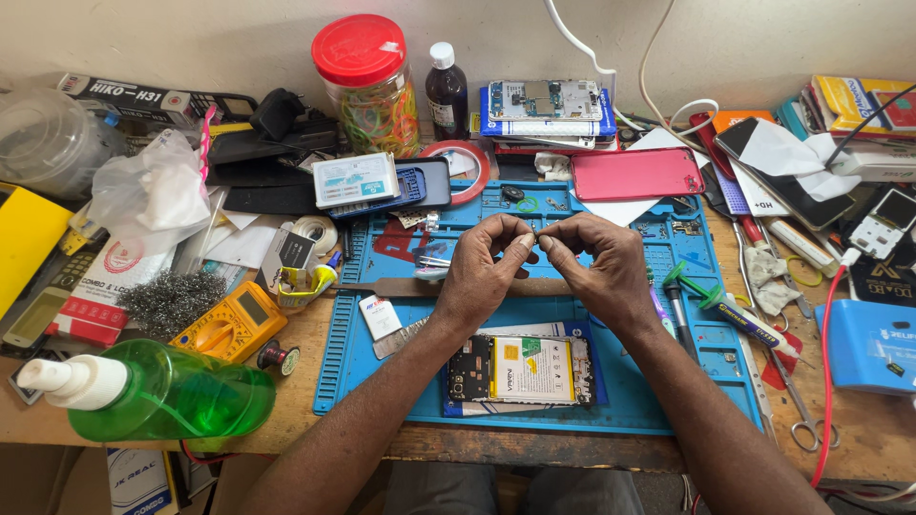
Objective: The person handles a disassembled smartphone, connecting a charging cable to the battery and observing the screen light up. They then disconnect the cable and continue manipulating small internal components on a cluttered workbench.
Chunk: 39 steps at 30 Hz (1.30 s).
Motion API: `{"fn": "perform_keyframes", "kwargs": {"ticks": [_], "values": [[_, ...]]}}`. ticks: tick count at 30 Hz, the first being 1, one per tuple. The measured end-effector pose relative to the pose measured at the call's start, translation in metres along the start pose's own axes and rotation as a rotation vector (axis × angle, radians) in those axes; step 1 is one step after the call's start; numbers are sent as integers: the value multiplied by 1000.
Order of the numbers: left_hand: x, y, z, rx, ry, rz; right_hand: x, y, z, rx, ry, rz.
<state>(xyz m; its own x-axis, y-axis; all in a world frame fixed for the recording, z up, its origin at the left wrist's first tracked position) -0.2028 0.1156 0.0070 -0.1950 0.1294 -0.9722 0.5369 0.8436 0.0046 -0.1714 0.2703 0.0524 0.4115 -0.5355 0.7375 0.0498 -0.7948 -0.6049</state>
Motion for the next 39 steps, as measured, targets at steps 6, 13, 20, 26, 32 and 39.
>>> {"fn": "perform_keyframes", "kwargs": {"ticks": [6,13,20,26,32,39], "values": [[-2,0,2,-13,0,9,-15,0,2,-16,158,-142],[-4,-1,0,-25,0,-48,-6,0,0,-4,44,-5],[-3,0,1,-11,28,-38,-8,1,1,16,43,-70],[-5,0,1,-18,37,-28,-16,2,3,16,170,-217],[-8,-1,2,-28,34,-88,-9,0,1,0,112,-116],[-13,-1,2,-52,48,-168,-8,1,1,11,97,-98]]}}
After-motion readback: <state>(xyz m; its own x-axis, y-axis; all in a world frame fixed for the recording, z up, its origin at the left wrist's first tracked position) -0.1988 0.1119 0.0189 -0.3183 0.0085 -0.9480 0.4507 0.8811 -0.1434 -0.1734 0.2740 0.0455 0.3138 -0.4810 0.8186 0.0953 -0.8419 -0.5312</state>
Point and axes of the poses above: each hand's wrist, its own z-axis away from the middle knuckle, its own y-axis out of the palm, x = y × z, the point moved 6 cm from there along -z, towards the middle knuckle, and after that the axes turned 14 degrees about x, right-handed, at the moved point
